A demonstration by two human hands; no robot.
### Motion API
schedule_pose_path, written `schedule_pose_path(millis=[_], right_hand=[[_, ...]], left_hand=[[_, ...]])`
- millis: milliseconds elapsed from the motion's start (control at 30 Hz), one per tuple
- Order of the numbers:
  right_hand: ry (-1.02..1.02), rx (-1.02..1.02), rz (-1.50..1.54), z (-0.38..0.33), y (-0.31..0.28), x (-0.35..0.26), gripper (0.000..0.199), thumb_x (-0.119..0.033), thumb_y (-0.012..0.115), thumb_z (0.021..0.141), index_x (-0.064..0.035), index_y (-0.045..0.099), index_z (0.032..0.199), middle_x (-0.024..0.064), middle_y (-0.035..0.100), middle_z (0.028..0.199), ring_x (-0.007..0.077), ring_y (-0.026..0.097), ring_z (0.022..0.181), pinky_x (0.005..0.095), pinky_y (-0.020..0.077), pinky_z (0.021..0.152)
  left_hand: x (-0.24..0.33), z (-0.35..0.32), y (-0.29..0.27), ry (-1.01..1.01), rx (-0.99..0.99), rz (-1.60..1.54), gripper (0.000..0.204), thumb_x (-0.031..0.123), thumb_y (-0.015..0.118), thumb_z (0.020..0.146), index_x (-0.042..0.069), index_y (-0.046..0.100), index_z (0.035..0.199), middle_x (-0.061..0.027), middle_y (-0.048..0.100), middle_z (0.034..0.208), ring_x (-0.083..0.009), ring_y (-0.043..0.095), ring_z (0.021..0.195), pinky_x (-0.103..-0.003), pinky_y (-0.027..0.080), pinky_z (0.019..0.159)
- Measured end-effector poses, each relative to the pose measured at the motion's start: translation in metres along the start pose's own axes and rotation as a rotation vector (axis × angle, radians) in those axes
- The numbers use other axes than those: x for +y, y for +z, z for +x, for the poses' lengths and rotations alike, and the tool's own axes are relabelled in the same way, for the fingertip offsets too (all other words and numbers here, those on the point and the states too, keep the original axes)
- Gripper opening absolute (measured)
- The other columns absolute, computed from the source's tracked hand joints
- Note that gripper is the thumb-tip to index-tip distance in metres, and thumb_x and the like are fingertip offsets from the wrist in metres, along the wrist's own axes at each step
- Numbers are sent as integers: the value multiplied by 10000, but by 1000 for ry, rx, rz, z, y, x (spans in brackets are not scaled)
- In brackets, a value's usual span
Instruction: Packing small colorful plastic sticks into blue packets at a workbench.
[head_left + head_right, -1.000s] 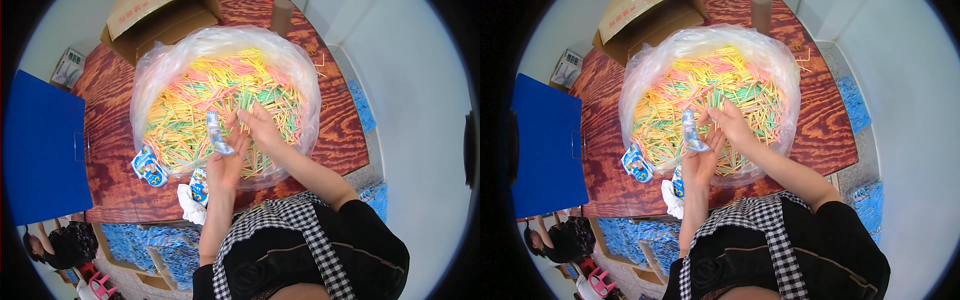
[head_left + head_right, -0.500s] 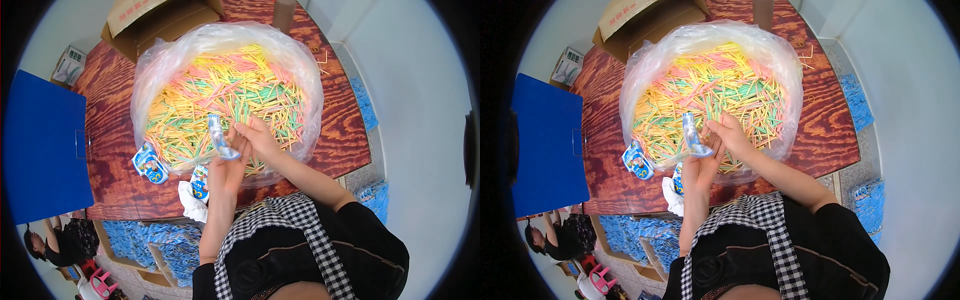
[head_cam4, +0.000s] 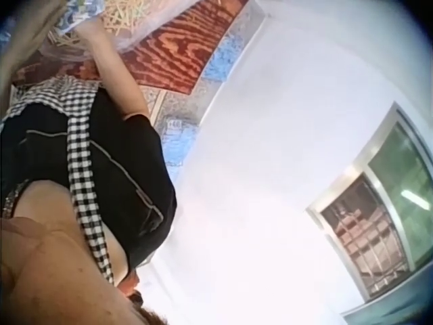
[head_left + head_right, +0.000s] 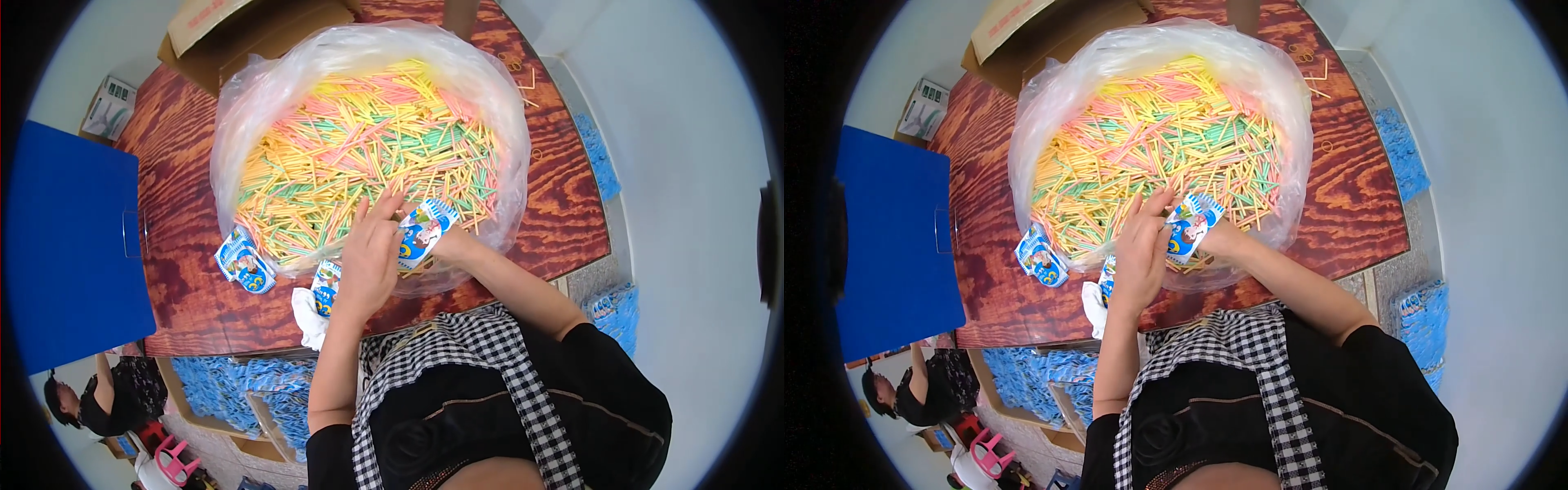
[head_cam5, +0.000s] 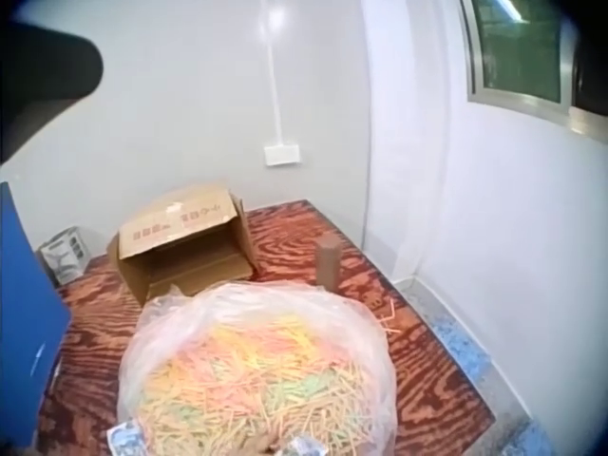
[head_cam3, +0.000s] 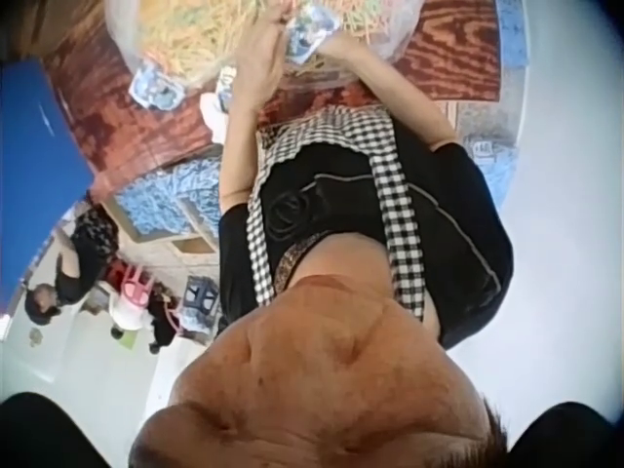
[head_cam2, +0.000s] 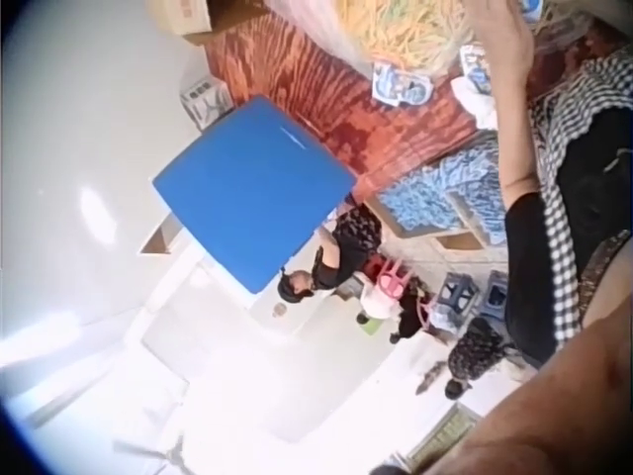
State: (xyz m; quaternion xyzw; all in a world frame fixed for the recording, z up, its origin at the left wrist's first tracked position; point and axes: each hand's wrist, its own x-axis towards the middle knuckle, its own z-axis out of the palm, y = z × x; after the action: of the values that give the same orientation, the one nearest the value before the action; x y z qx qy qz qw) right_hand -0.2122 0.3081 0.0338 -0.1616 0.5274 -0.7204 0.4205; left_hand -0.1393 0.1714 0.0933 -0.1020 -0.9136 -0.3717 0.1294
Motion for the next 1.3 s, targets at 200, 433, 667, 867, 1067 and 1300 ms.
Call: schedule_pose_path(millis=[200, 433, 667, 867, 1067, 1300], right_hand=[[-341, -144, -201, 6, -7, 7, 319, -142, 590, 895, -25, 543, 1189, 52, 616, 1053, 134, 580, 962, 298, 485, 852], [-200, -66, -64, 3, 4, -14, 267, -173, 505, 979, 31, 480, 1149, 24, 598, 762, 87, 582, 722, 238, 485, 658], [-196, 65, -119, -9, 23, -22, 121, -83, 477, 969, -22, 522, 1064, 30, 591, 839, 92, 570, 798, 229, 465, 739], [-131, 81, -44, -13, 28, -23, 129, -64, 488, 959, -19, 528, 1073, 44, 632, 852, 94, 602, 806, 227, 481, 743], [-344, 32, -237, -9, 21, -19, 108, -48, 495, 946, -6, 557, 1023, 49, 631, 845, 107, 607, 808, 236, 474, 753], [-301, -23, -199, -12, 20, -21, 98, -2, 495, 911, -4, 588, 941, 57, 620, 875, 134, 601, 860, 272, 474, 803]], left_hand=[[1, -12, 4, -4, -1, -149, 62, 28, 491, 894, 0, 523, 940, -204, 405, 1426, -382, 395, 1310, -492, 283, 1091], [-18, -52, 5, -548, 655, -1544, 213, 142, 491, 940, -32, 578, 1026, -272, 406, 1388, -378, 365, 1329, -502, 277, 1118], [-1, -50, 22, -752, 400, -2096, 220, 134, 444, 939, -36, 583, 954, -283, 424, 1360, -423, 348, 1324, -528, 272, 1125], [4, -50, 19, -758, 403, -2039, 235, 139, 433, 943, -41, 580, 973, -285, 418, 1364, -422, 347, 1325, -530, 267, 1127], [-13, -73, 18, -707, 408, -1860, 189, 150, 510, 935, -5, 586, 1008, -252, 505, 1295, -389, 465, 1239, -506, 375, 1055], [-21, -85, -8, -658, 718, -1261, 94, 125, 552, 936, 46, 587, 972, -72, 616, 945, -169, 597, 910, -445, 472, 944]])
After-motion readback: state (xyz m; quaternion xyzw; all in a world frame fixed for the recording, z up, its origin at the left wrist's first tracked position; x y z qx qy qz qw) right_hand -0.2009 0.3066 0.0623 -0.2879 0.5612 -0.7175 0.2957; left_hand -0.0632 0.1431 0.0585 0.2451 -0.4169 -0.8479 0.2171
